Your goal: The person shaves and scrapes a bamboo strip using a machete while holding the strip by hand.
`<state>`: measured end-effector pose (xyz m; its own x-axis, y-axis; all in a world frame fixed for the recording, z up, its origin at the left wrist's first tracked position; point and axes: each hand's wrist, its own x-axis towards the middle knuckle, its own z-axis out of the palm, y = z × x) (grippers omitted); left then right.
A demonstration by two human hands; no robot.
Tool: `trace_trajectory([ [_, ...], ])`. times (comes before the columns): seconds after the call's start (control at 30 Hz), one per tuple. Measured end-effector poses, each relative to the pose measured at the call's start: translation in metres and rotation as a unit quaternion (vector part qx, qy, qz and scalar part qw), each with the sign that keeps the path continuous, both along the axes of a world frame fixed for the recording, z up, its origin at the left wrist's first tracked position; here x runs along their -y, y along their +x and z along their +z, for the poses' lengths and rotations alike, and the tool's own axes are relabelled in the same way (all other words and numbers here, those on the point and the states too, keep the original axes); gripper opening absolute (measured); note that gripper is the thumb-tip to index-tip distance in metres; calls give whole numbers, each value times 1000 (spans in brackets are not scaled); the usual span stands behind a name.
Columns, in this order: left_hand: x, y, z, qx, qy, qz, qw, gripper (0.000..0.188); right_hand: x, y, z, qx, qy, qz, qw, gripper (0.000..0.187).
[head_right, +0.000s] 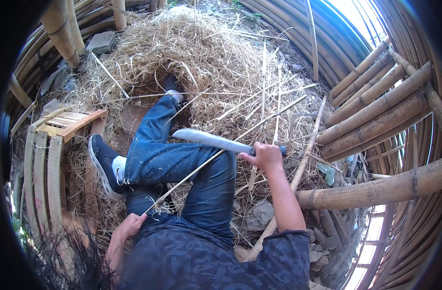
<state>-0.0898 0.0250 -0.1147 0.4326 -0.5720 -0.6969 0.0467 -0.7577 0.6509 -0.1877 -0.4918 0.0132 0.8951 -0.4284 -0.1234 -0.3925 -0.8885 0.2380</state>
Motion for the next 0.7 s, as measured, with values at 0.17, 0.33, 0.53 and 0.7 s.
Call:
trace_trajectory([
  [0.17,2,0,-2,-5,1,-6,1000,66,62,-29,1,66,42,-258,963,68],
  [0.33,1,3,-2,-13,-2,-3,1000,67,71,-53,9,122,-41,-316,940,67],
  [0.53,-1,5,-6,-13,2,-11,1000,67,-2,-23,0,34,70,-174,982,70],
  [0.7,2,2,-1,-5,3,4,1000,67,-41,15,-3,8,77,-60,995,76],
])
